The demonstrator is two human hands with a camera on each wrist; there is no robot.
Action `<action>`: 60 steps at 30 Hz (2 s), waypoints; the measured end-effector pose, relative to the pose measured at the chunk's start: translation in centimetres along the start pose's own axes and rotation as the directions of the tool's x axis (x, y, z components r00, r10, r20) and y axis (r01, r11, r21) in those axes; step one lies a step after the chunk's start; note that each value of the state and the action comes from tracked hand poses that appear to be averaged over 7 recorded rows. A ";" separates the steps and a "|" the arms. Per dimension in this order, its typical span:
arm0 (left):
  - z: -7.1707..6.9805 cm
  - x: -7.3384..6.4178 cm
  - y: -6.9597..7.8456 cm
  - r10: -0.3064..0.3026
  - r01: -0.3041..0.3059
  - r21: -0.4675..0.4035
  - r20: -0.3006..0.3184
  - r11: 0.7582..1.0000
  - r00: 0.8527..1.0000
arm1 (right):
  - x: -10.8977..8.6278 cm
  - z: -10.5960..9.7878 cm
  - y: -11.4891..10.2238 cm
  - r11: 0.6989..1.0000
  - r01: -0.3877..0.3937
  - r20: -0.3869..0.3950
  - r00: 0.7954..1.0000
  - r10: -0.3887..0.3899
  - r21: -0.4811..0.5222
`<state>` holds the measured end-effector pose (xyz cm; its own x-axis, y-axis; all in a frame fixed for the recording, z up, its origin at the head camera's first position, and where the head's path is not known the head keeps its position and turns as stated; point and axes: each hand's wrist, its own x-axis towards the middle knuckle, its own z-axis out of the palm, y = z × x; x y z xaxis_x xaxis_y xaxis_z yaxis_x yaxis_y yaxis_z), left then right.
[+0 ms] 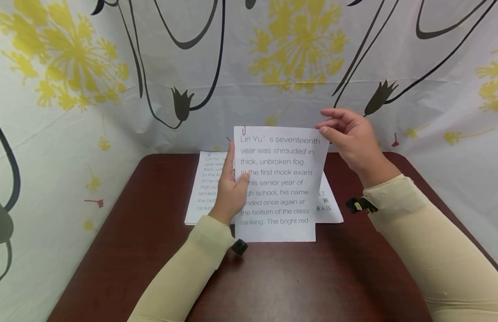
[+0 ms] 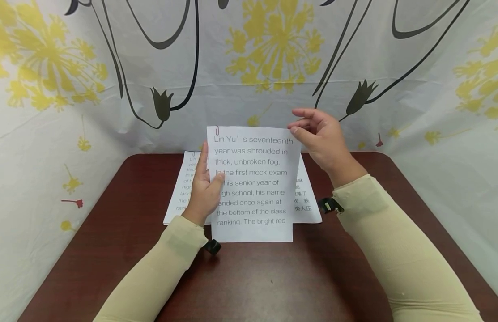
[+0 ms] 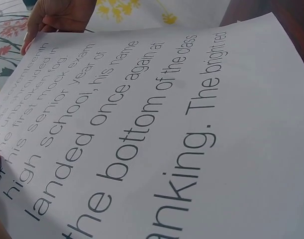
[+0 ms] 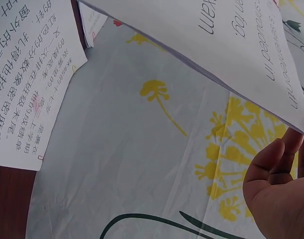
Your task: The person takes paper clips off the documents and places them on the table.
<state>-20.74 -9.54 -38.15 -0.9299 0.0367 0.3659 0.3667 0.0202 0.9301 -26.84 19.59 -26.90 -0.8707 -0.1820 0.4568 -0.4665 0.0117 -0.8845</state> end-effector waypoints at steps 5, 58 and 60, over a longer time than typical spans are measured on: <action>0.0 0.0 -0.1 0.002 -0.002 -0.002 0.001 1.000 1.000 | -0.1 0.0 0.1 1.000 0.004 0.008 1.000 -0.005 0.023; -6.1 2.7 1.8 -0.073 0.058 -0.105 -0.139 0.993 0.988 | -1.6 -0.8 10.5 0.852 -0.317 -0.064 0.945 0.321 -0.417; -6.0 2.7 1.7 -0.077 0.063 -0.098 -0.141 0.993 0.987 | -1.3 -0.8 11.1 0.836 -0.340 -0.079 0.937 0.340 -0.430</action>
<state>-22.76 -15.44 -35.39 -0.9499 -0.1059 0.2941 0.3026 -0.0756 0.9501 -31.00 20.78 -37.22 -0.9869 -0.0889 0.1347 -0.1611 0.4944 -0.8542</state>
